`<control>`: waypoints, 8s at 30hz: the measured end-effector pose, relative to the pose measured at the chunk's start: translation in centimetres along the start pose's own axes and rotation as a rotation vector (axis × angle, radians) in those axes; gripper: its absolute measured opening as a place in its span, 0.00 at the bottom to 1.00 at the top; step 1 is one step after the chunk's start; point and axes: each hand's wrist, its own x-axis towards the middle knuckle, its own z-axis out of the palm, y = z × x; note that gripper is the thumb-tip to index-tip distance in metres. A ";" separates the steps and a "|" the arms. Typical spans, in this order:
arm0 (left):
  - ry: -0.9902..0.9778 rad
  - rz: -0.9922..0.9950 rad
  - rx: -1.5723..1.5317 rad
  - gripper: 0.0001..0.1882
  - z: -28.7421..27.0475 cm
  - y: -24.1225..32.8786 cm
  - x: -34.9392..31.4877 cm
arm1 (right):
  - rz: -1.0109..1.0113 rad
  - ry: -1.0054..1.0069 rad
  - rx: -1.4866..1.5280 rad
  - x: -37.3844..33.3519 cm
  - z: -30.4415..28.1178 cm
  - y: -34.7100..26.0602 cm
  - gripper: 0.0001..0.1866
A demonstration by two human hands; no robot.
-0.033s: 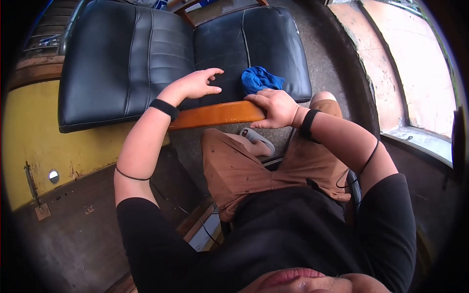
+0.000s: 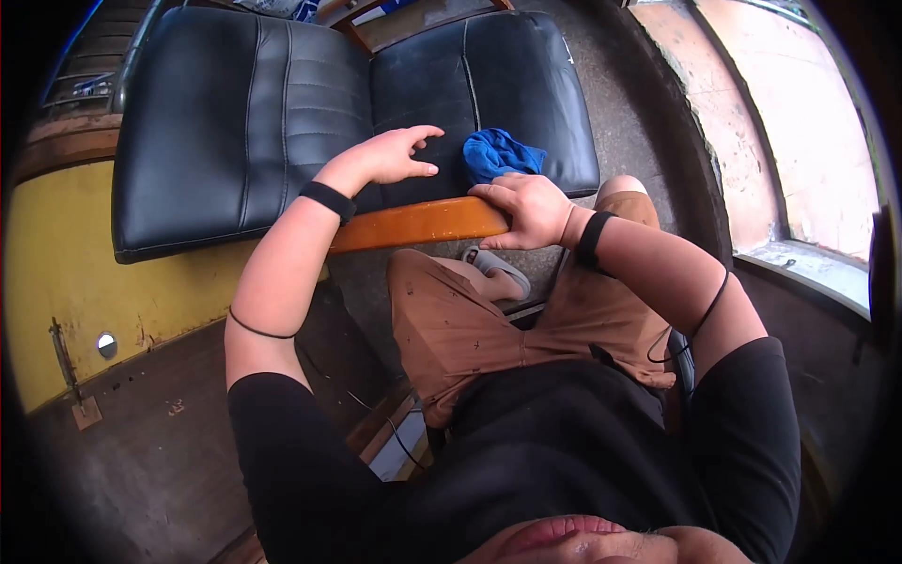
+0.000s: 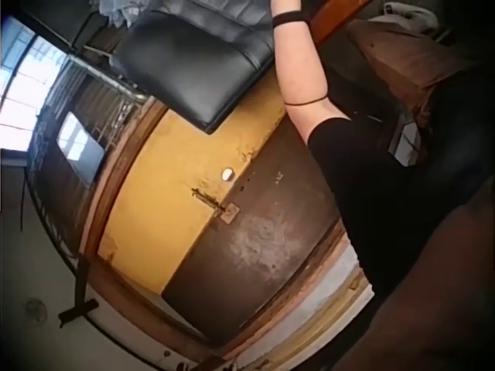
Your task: The person wipes the armrest of a chair with a cloth, then wipes the seat of the chair with the cloth.
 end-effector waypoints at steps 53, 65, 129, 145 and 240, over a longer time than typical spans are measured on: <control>0.679 0.049 -0.735 0.26 1.6 -6.6 -5.5 | -0.009 0.011 -0.007 0.8 0.2 -0.5 0.37; 1.087 0.156 -0.964 0.28 1.4 -6.2 -11.6 | 0.024 0.009 -0.051 0.4 0.4 -1.3 0.38; 1.015 -0.444 -0.190 0.16 9.9 -8.5 -8.9 | -0.580 -0.297 1.576 7.0 -10.3 -24.8 0.34; 0.930 -0.437 -0.206 0.17 9.3 -8.0 -7.9 | -0.386 -0.119 1.763 5.1 -10.2 -25.4 0.27; 0.738 0.728 -1.137 0.08 15.9 9.2 -15.5 | 0.155 0.395 1.354 -0.1 0.3 -16.0 0.40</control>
